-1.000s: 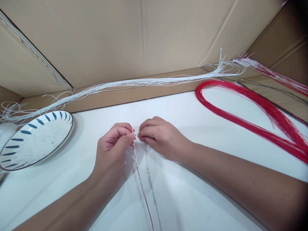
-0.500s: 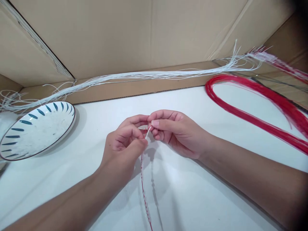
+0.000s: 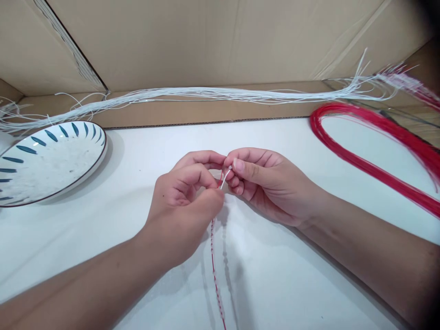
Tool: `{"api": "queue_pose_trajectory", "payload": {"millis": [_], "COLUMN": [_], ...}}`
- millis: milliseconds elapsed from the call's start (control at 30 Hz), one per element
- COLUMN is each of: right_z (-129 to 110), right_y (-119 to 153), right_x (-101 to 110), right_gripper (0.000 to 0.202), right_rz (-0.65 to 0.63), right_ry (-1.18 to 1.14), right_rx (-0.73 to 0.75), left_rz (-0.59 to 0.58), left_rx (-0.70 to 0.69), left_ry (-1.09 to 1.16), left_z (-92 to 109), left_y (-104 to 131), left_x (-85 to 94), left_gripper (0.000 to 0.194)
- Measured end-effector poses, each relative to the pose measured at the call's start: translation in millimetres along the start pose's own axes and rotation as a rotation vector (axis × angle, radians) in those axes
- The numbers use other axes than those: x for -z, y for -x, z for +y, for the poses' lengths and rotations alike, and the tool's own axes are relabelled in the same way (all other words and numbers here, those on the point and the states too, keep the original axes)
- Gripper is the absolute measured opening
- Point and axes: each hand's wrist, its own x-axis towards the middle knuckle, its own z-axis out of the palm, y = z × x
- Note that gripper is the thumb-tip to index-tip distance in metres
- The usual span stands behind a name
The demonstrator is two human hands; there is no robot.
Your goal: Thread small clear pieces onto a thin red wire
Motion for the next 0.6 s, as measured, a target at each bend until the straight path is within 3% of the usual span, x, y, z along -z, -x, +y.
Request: {"api": "queue_pose_trajectory", "payload": {"millis": [600], "right_z": [-0.2], "right_y": [1.2], "right_x": [-1.2], "right_gripper": [0.014], "right_rz": [0.0], "right_ry": [0.078], "right_rx": [0.032], "left_rz": [0.022], "left_rx": [-0.005], "left_ry": [-0.038], "left_z": [1.9], "left_y": [-0.7], "left_x": [-2.1], "left_gripper": [0.022]}}
